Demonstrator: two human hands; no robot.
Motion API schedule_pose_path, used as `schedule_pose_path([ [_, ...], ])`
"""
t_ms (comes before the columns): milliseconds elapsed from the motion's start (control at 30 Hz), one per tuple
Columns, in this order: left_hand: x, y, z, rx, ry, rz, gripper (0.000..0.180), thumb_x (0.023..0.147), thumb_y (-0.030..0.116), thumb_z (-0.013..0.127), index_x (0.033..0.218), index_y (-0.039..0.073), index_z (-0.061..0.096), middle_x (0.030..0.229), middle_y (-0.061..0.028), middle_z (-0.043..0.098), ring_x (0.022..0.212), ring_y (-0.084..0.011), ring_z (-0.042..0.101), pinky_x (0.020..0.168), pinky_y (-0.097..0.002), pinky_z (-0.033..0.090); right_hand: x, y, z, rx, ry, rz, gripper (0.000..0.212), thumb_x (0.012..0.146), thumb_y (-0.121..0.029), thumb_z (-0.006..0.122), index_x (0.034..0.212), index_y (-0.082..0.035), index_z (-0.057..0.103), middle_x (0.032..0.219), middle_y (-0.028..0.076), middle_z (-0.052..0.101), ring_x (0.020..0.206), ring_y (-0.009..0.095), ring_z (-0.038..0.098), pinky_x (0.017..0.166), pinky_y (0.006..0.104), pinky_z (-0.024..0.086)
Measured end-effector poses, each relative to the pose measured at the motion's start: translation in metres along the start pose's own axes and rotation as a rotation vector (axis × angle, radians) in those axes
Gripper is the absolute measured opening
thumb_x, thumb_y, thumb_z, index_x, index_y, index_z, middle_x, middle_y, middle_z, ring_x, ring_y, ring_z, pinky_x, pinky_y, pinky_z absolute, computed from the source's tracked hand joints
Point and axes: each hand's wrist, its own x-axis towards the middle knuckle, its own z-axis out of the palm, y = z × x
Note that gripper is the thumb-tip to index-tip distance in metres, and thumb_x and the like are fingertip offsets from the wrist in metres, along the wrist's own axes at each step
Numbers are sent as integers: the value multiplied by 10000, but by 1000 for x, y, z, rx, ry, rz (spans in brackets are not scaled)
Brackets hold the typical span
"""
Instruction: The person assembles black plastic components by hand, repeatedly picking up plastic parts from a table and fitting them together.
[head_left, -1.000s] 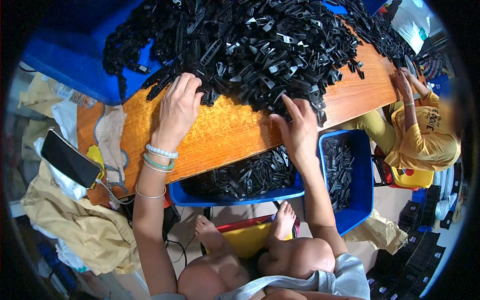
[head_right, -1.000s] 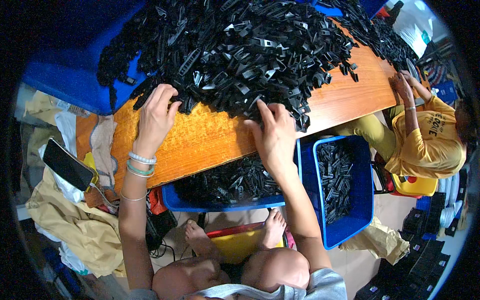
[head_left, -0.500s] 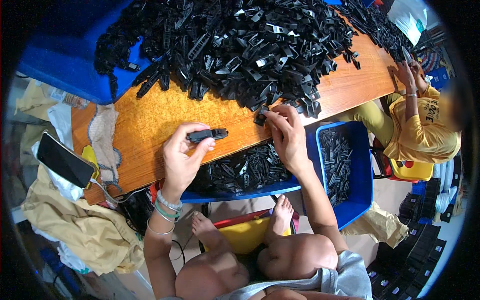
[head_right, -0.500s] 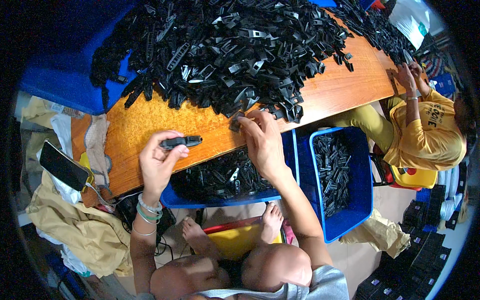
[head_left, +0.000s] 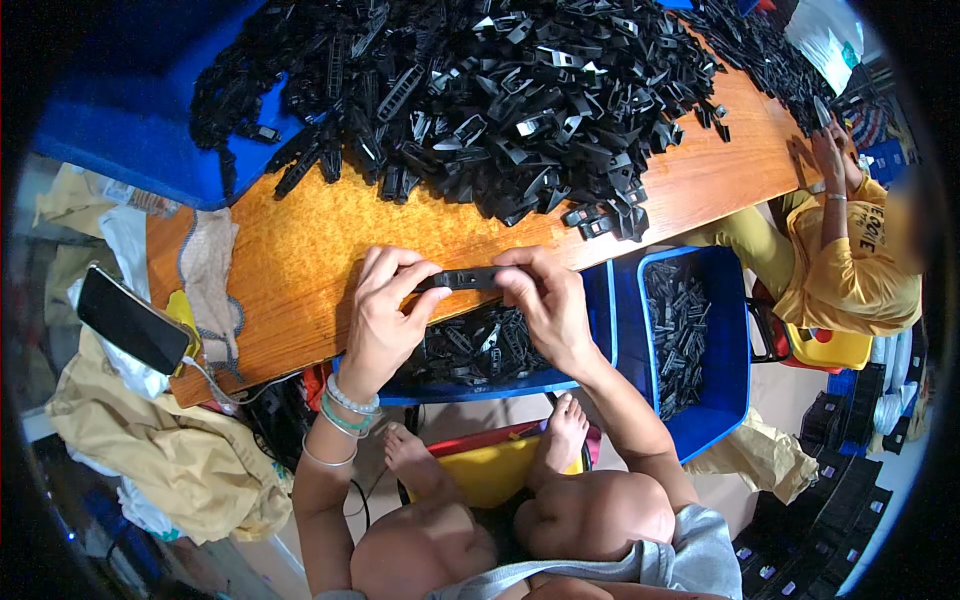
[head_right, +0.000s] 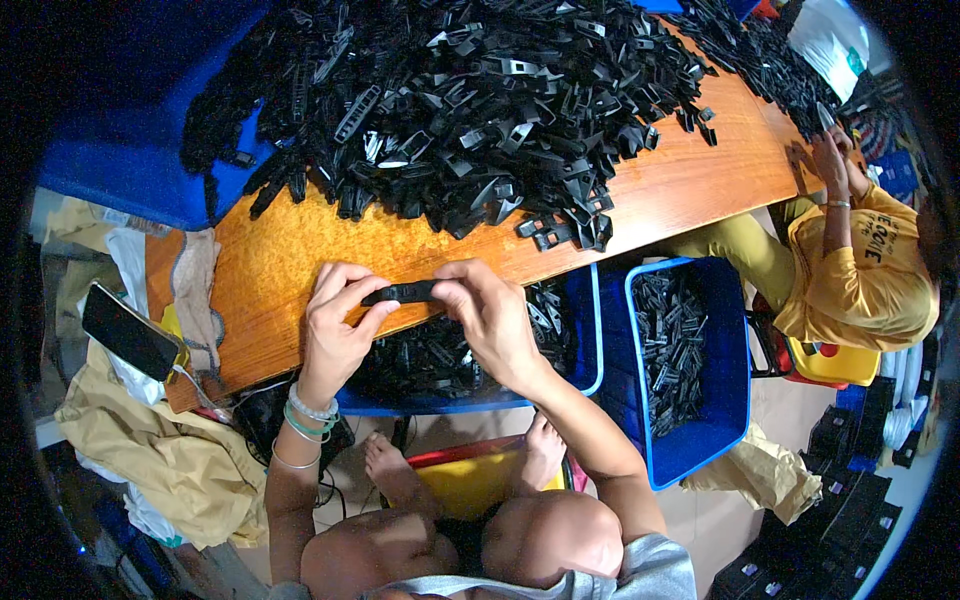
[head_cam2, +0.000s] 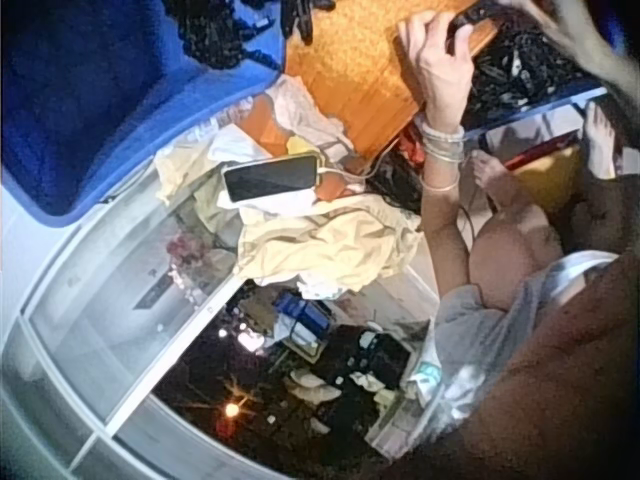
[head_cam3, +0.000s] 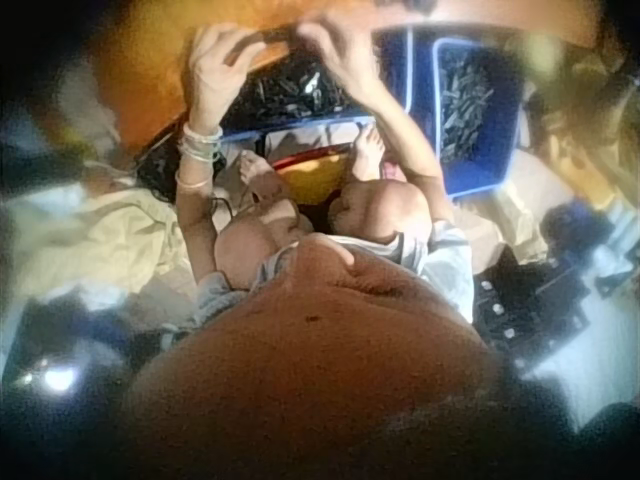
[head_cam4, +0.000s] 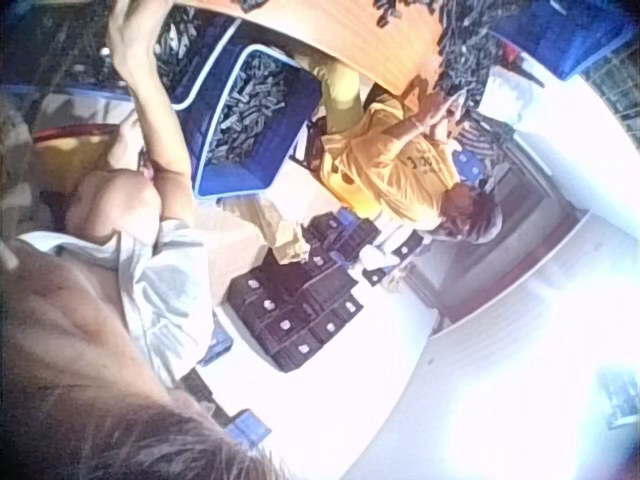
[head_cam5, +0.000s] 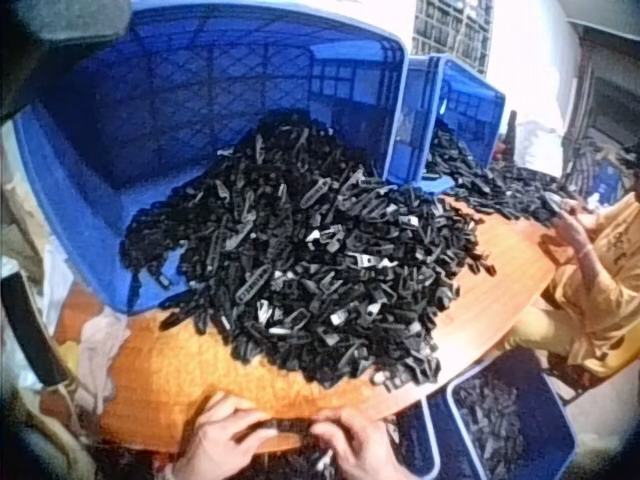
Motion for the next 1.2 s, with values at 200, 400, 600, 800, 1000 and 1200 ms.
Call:
schedule_pose_path([
  [200, -2, -4, -2, -15, -2, 11, 236, 712, -5, 772, 932, -15, 689, 897, -99, 600, 862, -267, 564, 754, -353, 476, 9, -5, -13, -306, -91, -105, 240, 809, -73, 737, 1034, 6, 703, 791, 112, 601, 689, 267, 583, 666, 348, 475],
  [400, 1, -2, 2, -104, -41, 78, 206, 724, -3, 755, 907, -13, 660, 869, -99, 596, 836, -281, 548, 733, -375, 463, 16, 1, -2, -313, -143, -354, 253, 757, -71, 775, 1004, -26, 741, 898, 61, 595, 849, 212, 563, 743, 321, 453],
  [600, 12, -10, -12, -147, -171, 69, 214, 747, 23, 769, 932, -33, 676, 904, -99, 622, 850, -255, 589, 758, -345, 489, 17, -5, -12, -381, -240, -342, 265, 747, -146, 780, 990, -44, 747, 941, 63, 602, 907, 251, 558, 809, 353, 444],
  [800, 72, -41, -37, 264, 176, 77, 299, 849, 117, 729, 1114, -8, 670, 1115, -156, 611, 880, -228, 626, 798, -309, 519, 26, -6, -41, -685, 105, -488, 311, 816, -38, 670, 1126, -60, 667, 1077, 136, 596, 963, 293, 563, 822, 412, 449],
  [1000, 100, -79, -27, 347, 248, -52, 183, 807, 19, 729, 956, -17, 628, 917, -105, 583, 708, -205, 532, 670, -330, 475, 46, 13, -40, -865, 190, -549, 285, 786, -45, 670, 1067, -45, 630, 996, 106, 580, 934, 292, 558, 789, 383, 441],
  [1200, 41, -10, -20, -44, 140, -47, 261, 805, -45, 671, 1047, -4, 585, 1002, -169, 610, 947, -328, 608, 832, -399, 493, 29, 7, -41, -675, 255, -543, 313, 766, -40, 745, 1055, -24, 627, 986, 95, 602, 874, 252, 591, 741, 353, 483],
])
